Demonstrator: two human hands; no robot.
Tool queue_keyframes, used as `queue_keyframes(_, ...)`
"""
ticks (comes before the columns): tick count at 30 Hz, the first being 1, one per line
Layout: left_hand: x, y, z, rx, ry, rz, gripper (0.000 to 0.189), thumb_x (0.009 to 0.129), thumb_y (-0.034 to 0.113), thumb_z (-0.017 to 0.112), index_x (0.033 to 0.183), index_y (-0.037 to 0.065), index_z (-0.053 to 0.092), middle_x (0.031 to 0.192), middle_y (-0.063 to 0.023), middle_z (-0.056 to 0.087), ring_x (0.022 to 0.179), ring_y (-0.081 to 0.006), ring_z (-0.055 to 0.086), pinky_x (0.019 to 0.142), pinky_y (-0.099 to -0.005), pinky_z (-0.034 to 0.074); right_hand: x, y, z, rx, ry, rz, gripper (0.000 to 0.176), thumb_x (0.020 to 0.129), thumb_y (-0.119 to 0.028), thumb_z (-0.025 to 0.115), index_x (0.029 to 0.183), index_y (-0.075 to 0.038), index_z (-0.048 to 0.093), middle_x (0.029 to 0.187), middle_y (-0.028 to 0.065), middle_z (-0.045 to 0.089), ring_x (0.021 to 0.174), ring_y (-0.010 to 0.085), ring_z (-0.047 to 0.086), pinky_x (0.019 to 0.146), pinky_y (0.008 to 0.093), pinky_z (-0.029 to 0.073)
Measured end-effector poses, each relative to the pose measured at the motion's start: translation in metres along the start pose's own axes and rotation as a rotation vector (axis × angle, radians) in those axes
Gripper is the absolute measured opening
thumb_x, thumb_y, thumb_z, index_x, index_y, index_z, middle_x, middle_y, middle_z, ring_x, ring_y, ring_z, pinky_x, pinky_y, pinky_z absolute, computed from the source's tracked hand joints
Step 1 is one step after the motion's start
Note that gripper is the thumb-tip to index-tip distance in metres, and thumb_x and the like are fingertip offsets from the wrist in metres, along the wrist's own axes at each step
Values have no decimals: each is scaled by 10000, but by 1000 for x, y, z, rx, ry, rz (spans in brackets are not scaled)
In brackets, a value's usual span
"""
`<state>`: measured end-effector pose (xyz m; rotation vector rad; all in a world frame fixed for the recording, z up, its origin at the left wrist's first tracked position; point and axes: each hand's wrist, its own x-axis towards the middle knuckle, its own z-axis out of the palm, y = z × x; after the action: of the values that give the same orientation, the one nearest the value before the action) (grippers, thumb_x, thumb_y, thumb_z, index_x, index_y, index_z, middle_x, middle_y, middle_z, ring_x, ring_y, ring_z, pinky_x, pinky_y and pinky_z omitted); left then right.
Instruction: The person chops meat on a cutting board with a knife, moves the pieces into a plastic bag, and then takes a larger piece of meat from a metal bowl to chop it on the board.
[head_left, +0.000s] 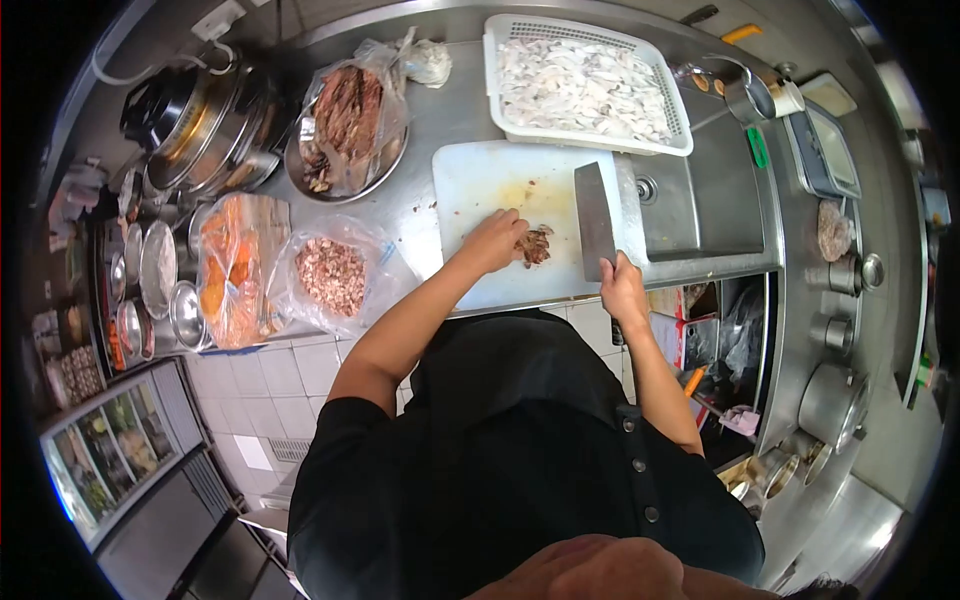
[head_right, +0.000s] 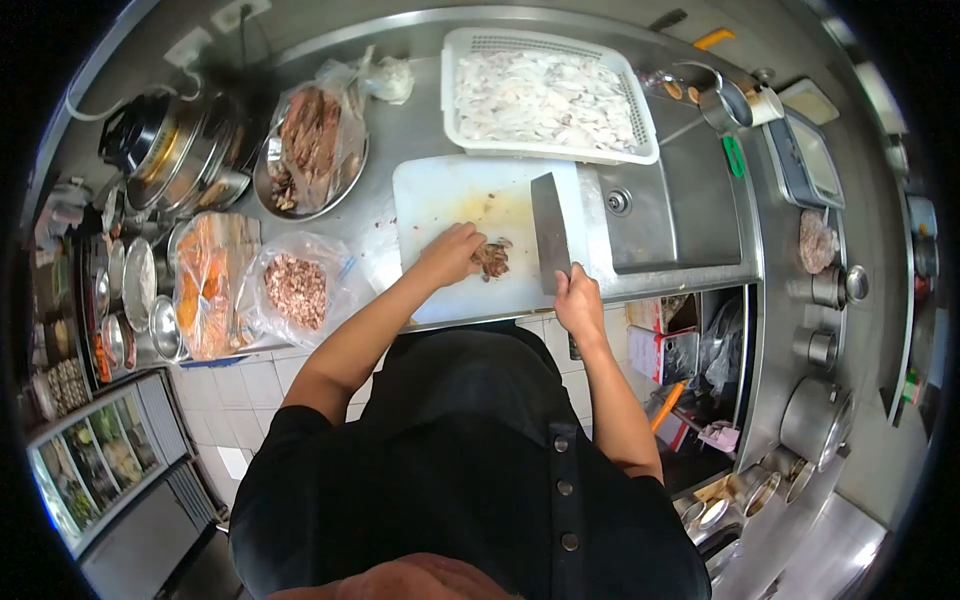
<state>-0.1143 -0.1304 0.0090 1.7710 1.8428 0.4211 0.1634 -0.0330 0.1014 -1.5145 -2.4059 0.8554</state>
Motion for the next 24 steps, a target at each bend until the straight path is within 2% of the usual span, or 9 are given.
queue_keyframes(1, 0, 7, -12, 9, -11, 10, 662, 821, 205, 888, 1422, 70, 646, 1384, -140, 609, 1326, -386, 567, 1118, -458, 483, -3, 10, -1, 21, 8, 4, 278, 1065, -207, 636, 1006, 62, 600, 872, 367, 691, 903, 595, 659, 772, 628, 522)
queue_keyframes(3, -2, 20, -30, 195, 169, 300, 686, 798, 281, 910, 1406, 79, 663, 1506, -111, 590, 1377, -374, 558, 1135, -460, 479, -10, 23, 0, 51, 14, 23, 275, 1065, -203, 637, 1000, 62, 598, 873, 368, 691, 904, 596, 658, 768, 629, 520)
queue_keyframes(6, 24, 11, -8, 163, 126, 551, 651, 804, 302, 902, 1375, 80, 684, 1528, -93, 608, 1400, -363, 557, 1155, -467, 469, -12, 34, 0, 24, -19, 82, 259, 1063, -191, 637, 996, 55, 596, 871, 362, 692, 905, 592, 659, 772, 631, 523)
queue_keyframes(10, 29, 0, 29, 14, 78, 494, 612, 807, 268, 900, 1350, 74, 695, 1437, -103, 667, 1339, -354, 596, 1126, -470, 489, -13, 46, 7, 70, -41, 16, 252, 1063, -197, 634, 998, 43, 596, 868, 355, 697, 891, 587, 666, 780, 638, 530)
queue_keyframes(12, 16, 4, 47, -123, 329, 355, 574, 807, 237, 900, 1322, 68, 710, 1352, -106, 702, 1279, -348, 628, 1091, -480, 508, -13, 46, 11, 79, -67, 8, 252, 1063, -200, 635, 996, 40, 595, 868, 353, 700, 885, 585, 668, 783, 641, 532)
queue_keyframes(15, 0, 34, 62, -14, 536, 132, 545, 803, 205, 902, 1295, 60, 720, 1329, -116, 694, 1231, -342, 641, 1052, -480, 528, -8, 46, 24, 42, -120, -27, 252, 1063, -203, 633, 999, 39, 600, 873, 347, 707, 873, 578, 674, 774, 641, 534)
queue_keyframes(18, -5, 59, 49, -37, 605, 20, 550, 782, 217, 914, 1275, 58, 728, 1320, -120, 686, 1212, -345, 641, 1044, -485, 531, 2, 42, 33, 30, -160, -78, 244, 1061, -200, 633, 1000, 35, 605, 865, 338, 711, 857, 573, 677, 766, 639, 537)
queue_keyframes(22, -6, 52, 28, -34, 648, 11, 481, 771, 188, 909, 1196, 56, 726, 1290, -123, 680, 1185, -347, 640, 1018, -472, 543, 16, 14, 32, -11, -181, -143, 236, 1051, -196, 635, 998, 34, 616, 856, 344, 709, 846, 562, 690, 771, 633, 547)
queue_keyframes(24, -3, 34, 30, -156, 488, 122, 369, 782, 149, 875, 1095, 53, 705, 1202, -117, 675, 1162, -346, 635, 999, -449, 552, 33, -6, 28, -43, -189, -171, 239, 1050, -201, 631, 1003, 33, 623, 862, 346, 711, 852, 557, 696, 783, 631, 552)
